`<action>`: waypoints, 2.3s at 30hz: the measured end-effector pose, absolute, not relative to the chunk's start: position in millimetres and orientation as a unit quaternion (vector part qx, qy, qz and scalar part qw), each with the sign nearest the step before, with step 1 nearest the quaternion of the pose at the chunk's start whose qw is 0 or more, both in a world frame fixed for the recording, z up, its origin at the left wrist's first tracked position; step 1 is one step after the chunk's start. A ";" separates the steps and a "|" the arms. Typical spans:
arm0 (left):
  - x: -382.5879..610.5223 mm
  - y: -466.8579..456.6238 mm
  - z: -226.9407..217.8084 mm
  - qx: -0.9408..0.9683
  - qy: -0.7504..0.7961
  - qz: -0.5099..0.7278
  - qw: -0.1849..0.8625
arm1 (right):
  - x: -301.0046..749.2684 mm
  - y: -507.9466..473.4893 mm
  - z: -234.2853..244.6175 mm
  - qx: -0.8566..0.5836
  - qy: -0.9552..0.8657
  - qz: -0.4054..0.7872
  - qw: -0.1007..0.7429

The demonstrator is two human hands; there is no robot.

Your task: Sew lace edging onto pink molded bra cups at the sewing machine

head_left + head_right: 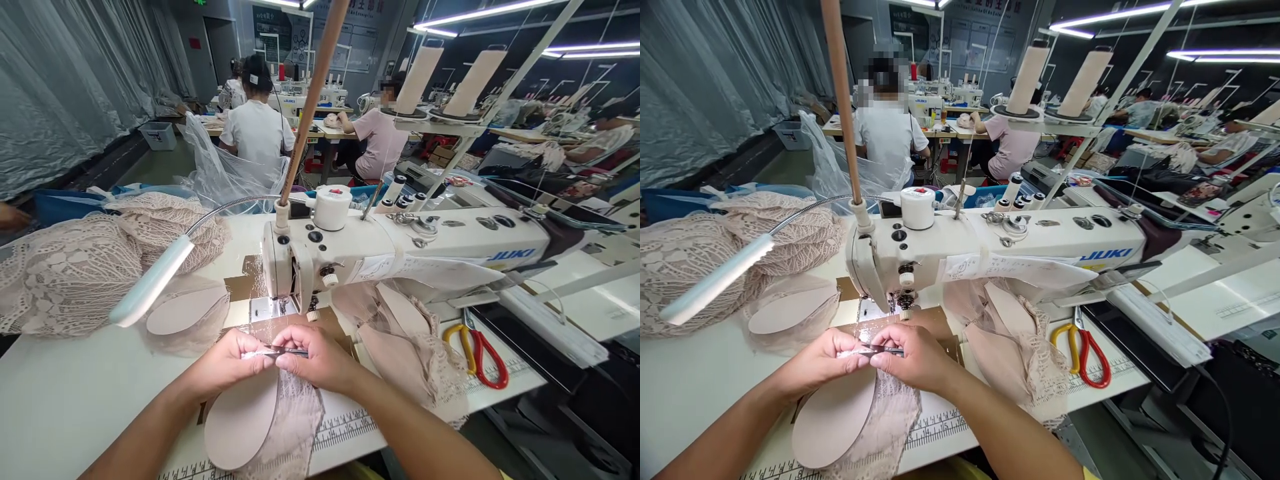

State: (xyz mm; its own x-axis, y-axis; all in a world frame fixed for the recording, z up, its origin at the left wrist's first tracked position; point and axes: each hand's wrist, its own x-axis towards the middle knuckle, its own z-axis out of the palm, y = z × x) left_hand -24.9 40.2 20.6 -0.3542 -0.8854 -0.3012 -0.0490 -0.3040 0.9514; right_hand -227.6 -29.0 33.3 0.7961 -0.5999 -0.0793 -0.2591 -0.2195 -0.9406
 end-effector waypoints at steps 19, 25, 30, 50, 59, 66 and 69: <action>-33.2 44.6 15.3 0.509 -0.488 -0.607 0.367 | -212.8 -22.6 10.0 -0.689 0.300 -0.230 0.618; -14.1 48.1 21.4 0.511 -0.527 -0.606 0.308 | -214.8 -26.3 10.4 -0.767 0.282 -0.121 0.563; 3.4 51.7 21.7 0.545 -0.559 -0.557 0.284 | -223.9 -37.1 7.5 -0.820 0.274 -0.091 0.495; -18.3 88.9 53.5 0.635 -0.529 -0.484 0.287 | -219.4 -24.2 14.5 -0.781 0.256 -0.149 0.550; -49.1 76.8 34.0 0.423 -0.343 -0.688 0.480 | -222.0 -24.2 5.8 -0.698 0.160 -0.174 0.676; -35.6 57.9 31.3 0.457 -0.305 -0.687 0.476 | -222.6 -23.8 10.4 -0.678 0.241 -0.187 0.668; -32.0 49.6 33.7 0.450 -0.310 -0.705 0.453 | -225.5 -25.3 16.0 -0.716 0.301 -0.175 0.605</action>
